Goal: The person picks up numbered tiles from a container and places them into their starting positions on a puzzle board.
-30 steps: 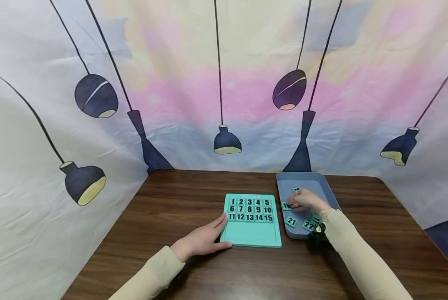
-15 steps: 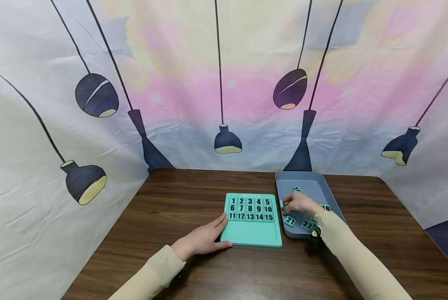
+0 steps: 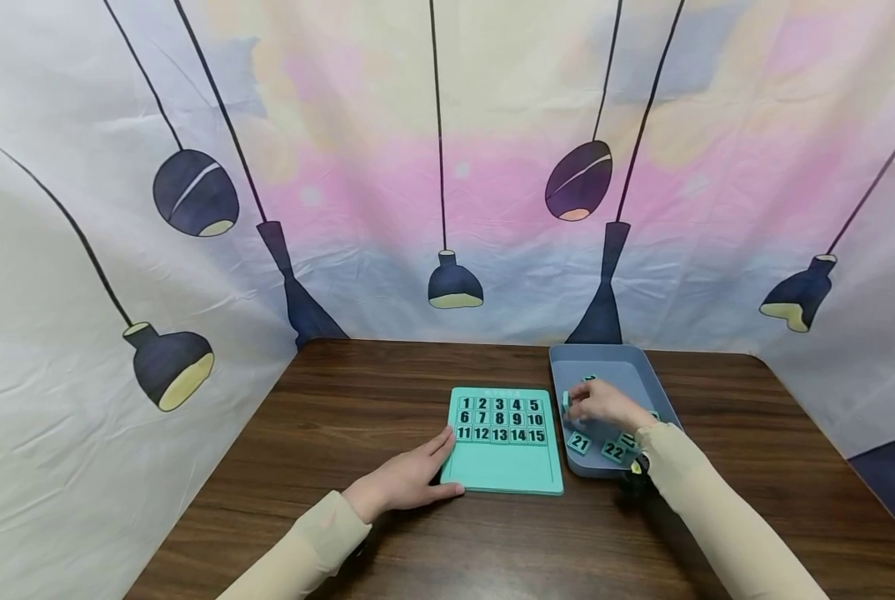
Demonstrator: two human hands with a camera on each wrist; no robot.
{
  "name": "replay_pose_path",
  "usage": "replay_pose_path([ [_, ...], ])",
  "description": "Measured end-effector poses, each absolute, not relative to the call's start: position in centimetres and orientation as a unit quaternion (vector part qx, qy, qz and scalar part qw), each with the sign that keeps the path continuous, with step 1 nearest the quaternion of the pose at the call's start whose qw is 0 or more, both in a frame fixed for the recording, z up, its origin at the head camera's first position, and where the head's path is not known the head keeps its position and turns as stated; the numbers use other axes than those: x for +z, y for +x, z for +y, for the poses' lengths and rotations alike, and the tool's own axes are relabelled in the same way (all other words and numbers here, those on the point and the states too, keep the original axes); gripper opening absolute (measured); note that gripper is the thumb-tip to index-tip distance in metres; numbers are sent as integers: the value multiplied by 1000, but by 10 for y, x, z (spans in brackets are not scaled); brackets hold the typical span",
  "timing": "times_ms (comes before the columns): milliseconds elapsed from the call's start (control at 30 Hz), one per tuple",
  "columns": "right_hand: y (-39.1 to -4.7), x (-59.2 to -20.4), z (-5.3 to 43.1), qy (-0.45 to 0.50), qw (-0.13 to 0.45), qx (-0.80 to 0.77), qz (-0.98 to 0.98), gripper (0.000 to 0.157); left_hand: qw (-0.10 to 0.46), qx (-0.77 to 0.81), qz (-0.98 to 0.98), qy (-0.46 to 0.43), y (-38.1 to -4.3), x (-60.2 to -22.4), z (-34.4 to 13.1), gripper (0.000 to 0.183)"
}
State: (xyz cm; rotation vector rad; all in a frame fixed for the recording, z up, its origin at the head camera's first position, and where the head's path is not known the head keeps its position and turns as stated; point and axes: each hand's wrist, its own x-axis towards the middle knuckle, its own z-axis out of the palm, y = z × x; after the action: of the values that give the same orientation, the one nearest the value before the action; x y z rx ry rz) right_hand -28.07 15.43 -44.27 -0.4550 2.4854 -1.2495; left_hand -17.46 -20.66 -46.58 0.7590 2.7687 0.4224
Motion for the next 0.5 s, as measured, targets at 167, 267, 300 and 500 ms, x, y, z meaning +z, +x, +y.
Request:
replay_pose_path([
  [167,-281,-435,154,-166,121,-430,879,57,123,147,946,261,-174,-465,-207,87],
  [267,-279,-428,149,-183,93,-410,889,57,125,151,945,262,-173,-464,-206,87],
  [300,-278,-426,147,-190,86,-402,892,57,125,152,945,262,-173,-463,-206,87],
  [500,-265,-414,120,-238,73,-359,899,50,124,150,946,260,-173,-463,-206,88],
])
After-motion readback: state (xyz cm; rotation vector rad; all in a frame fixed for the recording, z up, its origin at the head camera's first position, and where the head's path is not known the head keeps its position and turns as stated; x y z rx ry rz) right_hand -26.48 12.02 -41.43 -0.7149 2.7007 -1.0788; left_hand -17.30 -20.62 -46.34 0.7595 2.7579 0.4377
